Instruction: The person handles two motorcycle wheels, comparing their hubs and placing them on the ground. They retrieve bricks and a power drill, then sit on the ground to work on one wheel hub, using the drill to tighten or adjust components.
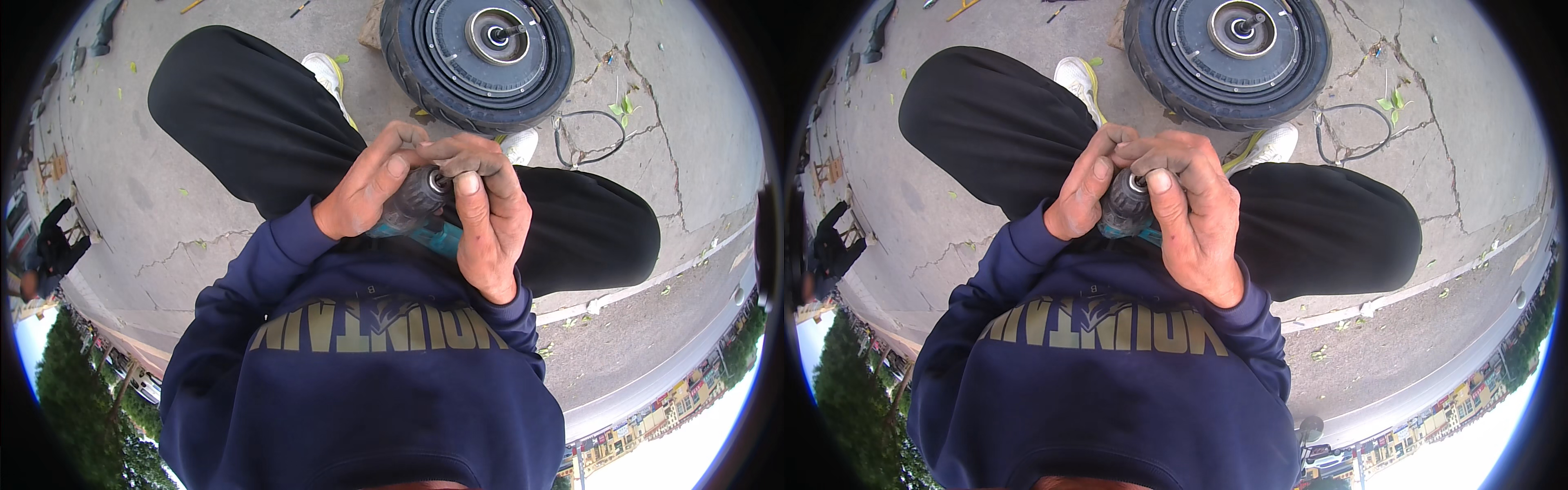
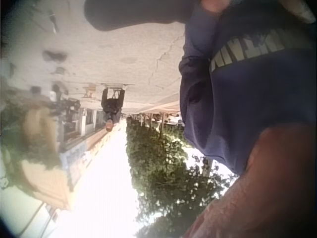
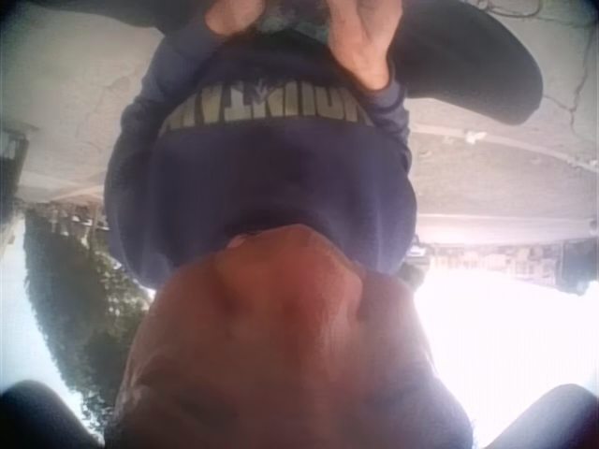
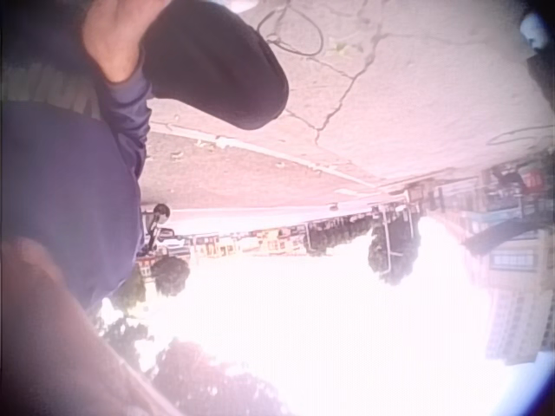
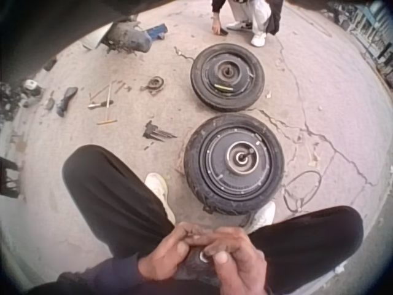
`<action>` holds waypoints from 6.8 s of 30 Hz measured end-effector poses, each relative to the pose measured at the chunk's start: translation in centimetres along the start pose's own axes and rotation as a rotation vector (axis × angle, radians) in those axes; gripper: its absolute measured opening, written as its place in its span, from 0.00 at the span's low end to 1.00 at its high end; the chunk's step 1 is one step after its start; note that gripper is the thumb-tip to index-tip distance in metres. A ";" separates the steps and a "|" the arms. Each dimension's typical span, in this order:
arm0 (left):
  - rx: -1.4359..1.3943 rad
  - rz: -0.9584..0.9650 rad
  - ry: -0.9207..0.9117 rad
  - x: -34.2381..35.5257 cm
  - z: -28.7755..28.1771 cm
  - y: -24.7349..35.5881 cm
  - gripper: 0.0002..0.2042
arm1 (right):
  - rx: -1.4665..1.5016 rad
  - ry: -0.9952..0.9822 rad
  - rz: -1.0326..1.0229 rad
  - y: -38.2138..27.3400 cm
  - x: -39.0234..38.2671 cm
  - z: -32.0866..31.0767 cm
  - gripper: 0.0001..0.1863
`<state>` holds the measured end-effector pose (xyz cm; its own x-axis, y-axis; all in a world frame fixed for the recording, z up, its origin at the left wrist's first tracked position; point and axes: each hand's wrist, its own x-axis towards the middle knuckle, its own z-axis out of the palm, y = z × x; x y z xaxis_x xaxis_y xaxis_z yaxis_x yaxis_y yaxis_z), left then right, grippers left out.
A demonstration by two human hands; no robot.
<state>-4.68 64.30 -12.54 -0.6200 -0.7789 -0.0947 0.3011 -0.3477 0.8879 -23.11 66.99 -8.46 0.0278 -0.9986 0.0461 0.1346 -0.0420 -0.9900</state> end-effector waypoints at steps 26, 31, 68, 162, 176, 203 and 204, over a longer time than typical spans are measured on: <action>0.142 0.011 0.028 0.4 -0.1 0.1 0.27 | 0.017 0.003 -0.024 0.3 0.3 -0.1 0.09; 0.019 0.022 0.031 0.4 0.7 0.6 0.27 | 0.045 0.021 -0.008 0.0 0.3 0.2 0.09; 0.056 -0.190 0.059 0.5 0.6 1.4 0.42 | 0.087 0.046 0.086 -0.8 0.3 0.2 0.10; -0.221 -0.154 0.350 7.9 -1.1 14.7 0.17 | -1.464 -0.183 -0.447 -14.6 7.4 -5.3 0.48; 1.462 -0.581 -0.743 11.3 3.8 -5.2 0.21 | 1.465 0.547 0.186 -12.3 4.5 -12.3 0.15; 1.152 -0.907 -1.266 9.5 -1.9 -19.6 0.27 | 0.264 0.796 0.577 -4.2 2.0 -8.6 0.20; 1.191 -0.896 -1.219 9.7 -1.1 -17.9 0.26 | 0.226 0.778 0.596 -4.9 1.9 -8.5 0.20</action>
<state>-15.34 62.40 -29.83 -0.5440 0.3115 -0.7791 -0.5931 0.5140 0.6197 -32.11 64.98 -4.63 -0.4917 -0.6027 -0.6284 0.4967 0.3987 -0.7710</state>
